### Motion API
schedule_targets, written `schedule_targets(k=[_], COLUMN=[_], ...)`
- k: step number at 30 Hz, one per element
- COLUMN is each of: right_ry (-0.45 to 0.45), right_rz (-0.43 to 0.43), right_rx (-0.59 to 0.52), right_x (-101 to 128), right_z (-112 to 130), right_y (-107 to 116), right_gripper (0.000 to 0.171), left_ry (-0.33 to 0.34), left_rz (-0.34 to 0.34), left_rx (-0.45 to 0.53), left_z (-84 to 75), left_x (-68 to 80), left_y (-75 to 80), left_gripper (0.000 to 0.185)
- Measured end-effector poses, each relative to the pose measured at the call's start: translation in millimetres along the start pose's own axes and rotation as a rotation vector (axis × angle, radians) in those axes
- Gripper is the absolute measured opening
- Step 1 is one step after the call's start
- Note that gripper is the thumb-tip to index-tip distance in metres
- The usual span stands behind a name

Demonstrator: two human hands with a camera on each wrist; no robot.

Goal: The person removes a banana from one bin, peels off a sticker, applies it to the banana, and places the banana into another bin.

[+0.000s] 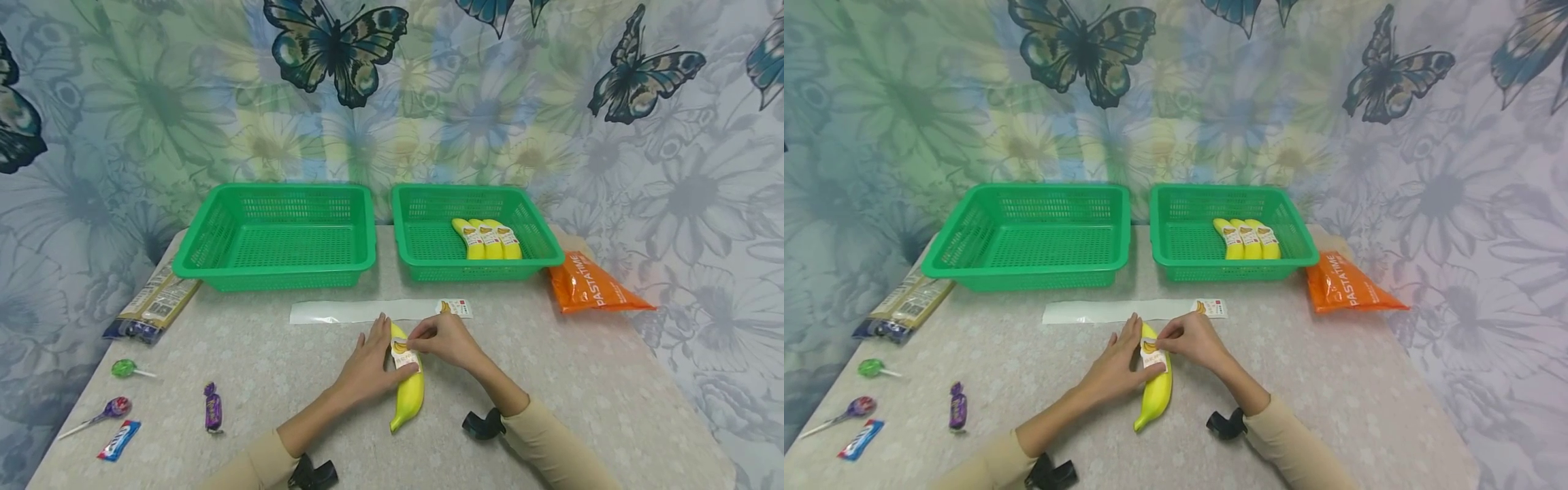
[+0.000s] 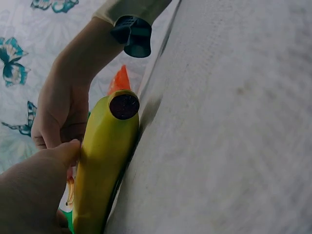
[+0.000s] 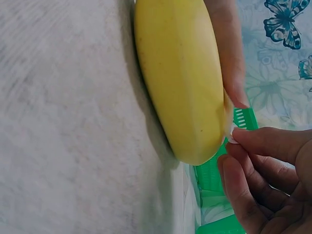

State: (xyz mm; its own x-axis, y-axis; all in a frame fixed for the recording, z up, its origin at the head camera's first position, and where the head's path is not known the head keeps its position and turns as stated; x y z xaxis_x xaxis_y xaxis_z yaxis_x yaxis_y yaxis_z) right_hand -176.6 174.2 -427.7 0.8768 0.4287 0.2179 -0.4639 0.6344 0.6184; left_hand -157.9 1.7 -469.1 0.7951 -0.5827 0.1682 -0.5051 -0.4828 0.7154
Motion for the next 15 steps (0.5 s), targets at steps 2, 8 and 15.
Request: schedule_targets(k=[2, 8, 15], right_ry=[-0.003, -0.034, -0.118], right_rz=[-0.004, -0.019, -0.033], right_rx=[0.002, 0.000, -0.053], right_x=[-0.8, -2.0, -8.1], right_z=[-0.7, -3.1, -15.2], right_y=[-0.3, -3.0, -7.9], right_gripper=[0.007, 0.010, 0.017], left_ry=[0.001, 0.006, 0.019], left_rz=[0.001, 0.002, 0.006], left_rx=[0.006, 0.017, 0.021], left_z=[0.7, 2.6, 1.6], left_x=[-1.0, -1.9, -1.5], left_y=[-0.2, -2.4, -2.1], left_gripper=[0.105, 0.107, 0.107])
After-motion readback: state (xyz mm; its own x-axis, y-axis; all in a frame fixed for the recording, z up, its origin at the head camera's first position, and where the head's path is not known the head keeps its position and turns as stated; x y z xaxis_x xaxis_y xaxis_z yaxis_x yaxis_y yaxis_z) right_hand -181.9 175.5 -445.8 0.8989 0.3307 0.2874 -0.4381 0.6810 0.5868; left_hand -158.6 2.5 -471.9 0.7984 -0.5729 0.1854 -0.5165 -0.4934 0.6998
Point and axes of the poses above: each hand's wrist, its own x-axis away from the middle knuckle, its own y-axis out of the back of the hand, z = x × y, the point moved 3 cm from there along -x, towards the middle knuckle, and after that the axes turned 13 degrees about z, right-handed, at the moved point
